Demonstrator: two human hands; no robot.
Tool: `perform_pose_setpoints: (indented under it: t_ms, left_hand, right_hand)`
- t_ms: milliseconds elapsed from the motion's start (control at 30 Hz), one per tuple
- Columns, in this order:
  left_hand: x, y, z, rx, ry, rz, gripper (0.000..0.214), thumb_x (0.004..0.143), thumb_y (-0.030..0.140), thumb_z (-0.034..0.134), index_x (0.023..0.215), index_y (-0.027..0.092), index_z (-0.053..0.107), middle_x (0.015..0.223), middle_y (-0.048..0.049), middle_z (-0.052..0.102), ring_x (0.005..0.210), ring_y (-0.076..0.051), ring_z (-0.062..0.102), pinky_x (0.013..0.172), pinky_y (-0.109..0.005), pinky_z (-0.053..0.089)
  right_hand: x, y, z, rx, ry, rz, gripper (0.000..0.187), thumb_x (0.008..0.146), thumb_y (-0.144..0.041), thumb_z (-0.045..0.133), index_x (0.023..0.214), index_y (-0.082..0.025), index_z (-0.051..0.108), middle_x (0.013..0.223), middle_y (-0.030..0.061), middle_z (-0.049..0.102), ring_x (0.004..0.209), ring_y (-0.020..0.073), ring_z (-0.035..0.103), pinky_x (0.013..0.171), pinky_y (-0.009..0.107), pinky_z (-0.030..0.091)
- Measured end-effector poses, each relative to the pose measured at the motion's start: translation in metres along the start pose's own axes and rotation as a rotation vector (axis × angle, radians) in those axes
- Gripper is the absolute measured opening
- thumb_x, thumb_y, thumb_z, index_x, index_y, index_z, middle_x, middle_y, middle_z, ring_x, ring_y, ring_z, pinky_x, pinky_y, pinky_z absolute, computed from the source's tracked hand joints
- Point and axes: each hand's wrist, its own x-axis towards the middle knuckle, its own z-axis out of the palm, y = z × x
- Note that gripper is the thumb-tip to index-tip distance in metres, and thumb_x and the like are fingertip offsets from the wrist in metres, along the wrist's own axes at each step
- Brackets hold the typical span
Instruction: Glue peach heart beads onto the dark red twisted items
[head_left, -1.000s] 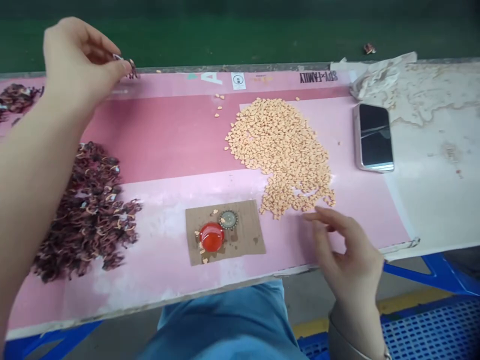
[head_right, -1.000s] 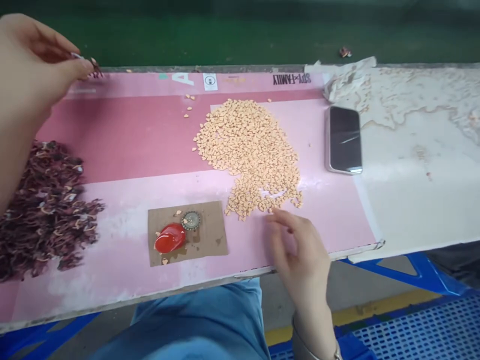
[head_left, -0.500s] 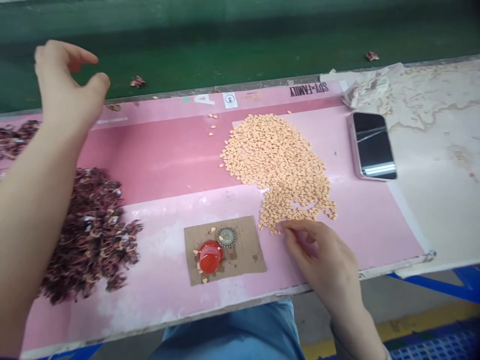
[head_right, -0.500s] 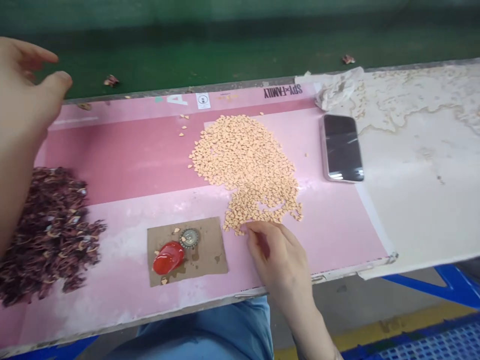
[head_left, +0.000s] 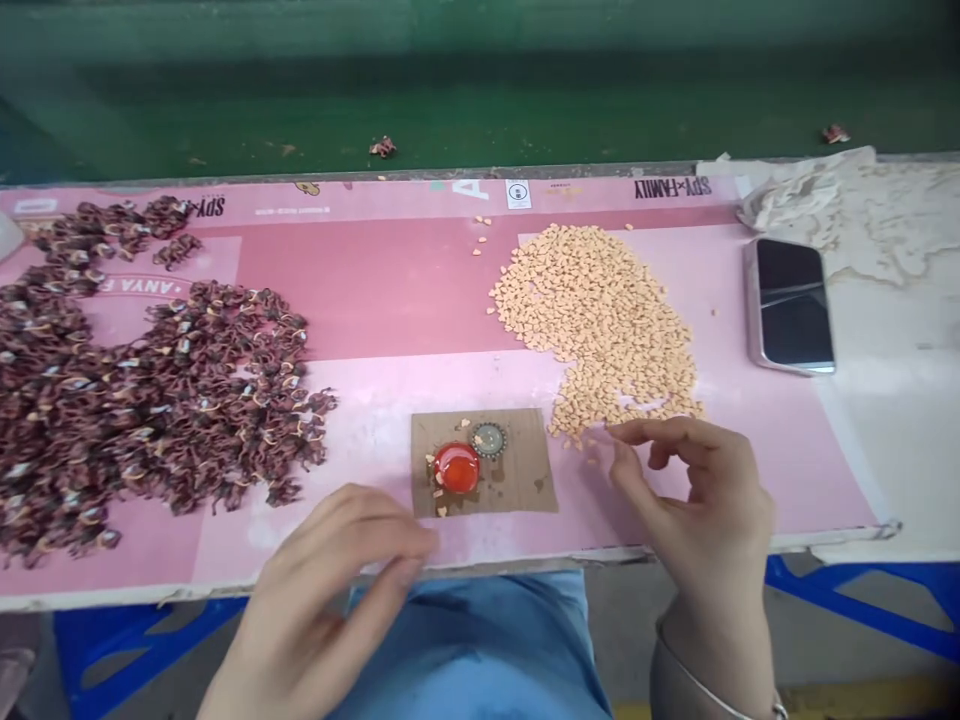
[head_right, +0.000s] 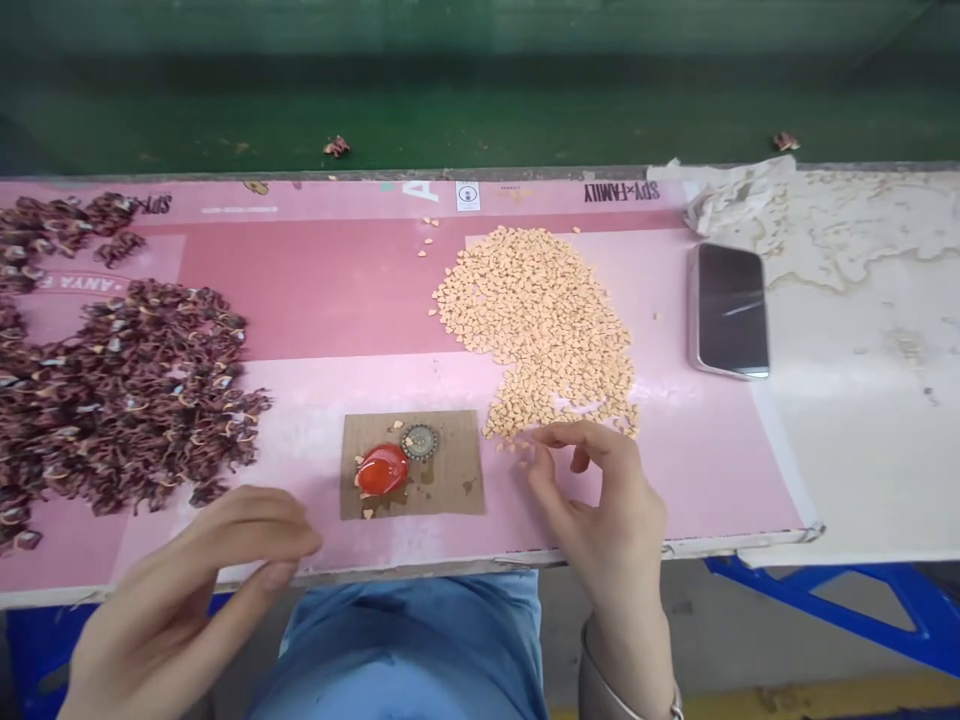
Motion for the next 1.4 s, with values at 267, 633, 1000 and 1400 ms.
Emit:
perform_pose_setpoints:
  t_ms: [267, 633, 1000, 1400]
  left_hand:
    - [-0.028, -0.020, 0.005, -0.031, 0.122, -0.102, 0.028, 0.099, 0.005, 0.059, 0.108, 0.028, 0.071, 0.094, 0.0006, 0.071, 0.087, -0.014, 0.070, 0.076, -0.018, 0.059]
    - [-0.024, -0.002, 0.013, -0.187, 0.073, -0.141, 0.032, 0.096, 0.002, 0.061, 0.106, 0.029, 0.074, 0.088, 0.0004, 0.075, 0.082, -0.015, 0.073, 0.074, -0.019, 0.060]
    - [-0.018, 0.003, 0.053, -0.601, -0.129, -0.375, 0.055, 0.106, 0.062, 0.054, 0.082, 0.018, 0.074, 0.076, -0.0063, 0.076, 0.071, -0.016, 0.071, 0.067, -0.023, 0.058]
    - [-0.026, -0.007, 0.028, -0.218, -0.113, -0.103, 0.028, 0.110, 0.020, 0.051, 0.089, 0.019, 0.069, 0.076, -0.0042, 0.070, 0.071, -0.016, 0.065, 0.068, -0.023, 0.055]
  right_hand:
    - [-0.011, 0.010, -0.008, -0.163, -0.125, -0.165, 0.010, 0.101, -0.031, 0.067, 0.107, -0.024, 0.066, 0.089, 0.0021, 0.074, 0.064, 0.0160, 0.063, 0.055, 0.028, 0.052]
    - [-0.006, -0.003, -0.004, -0.103, -0.143, -0.251, 0.010, 0.098, -0.016, 0.063, 0.096, -0.026, 0.063, 0.078, -0.0013, 0.075, 0.061, 0.0137, 0.070, 0.056, 0.024, 0.057]
    - [-0.016, -0.080, 0.006, 0.505, -0.343, -0.404, 0.035, 0.090, 0.004, 0.063, 0.083, -0.026, 0.047, 0.078, -0.0045, 0.082, 0.063, 0.0099, 0.074, 0.061, 0.018, 0.064]
    - [-0.006, -0.067, 0.011, 0.497, -0.514, -0.532, 0.009, 0.105, -0.014, 0.063, 0.107, -0.017, 0.071, 0.086, 0.0033, 0.076, 0.079, 0.0119, 0.073, 0.073, 0.023, 0.064]
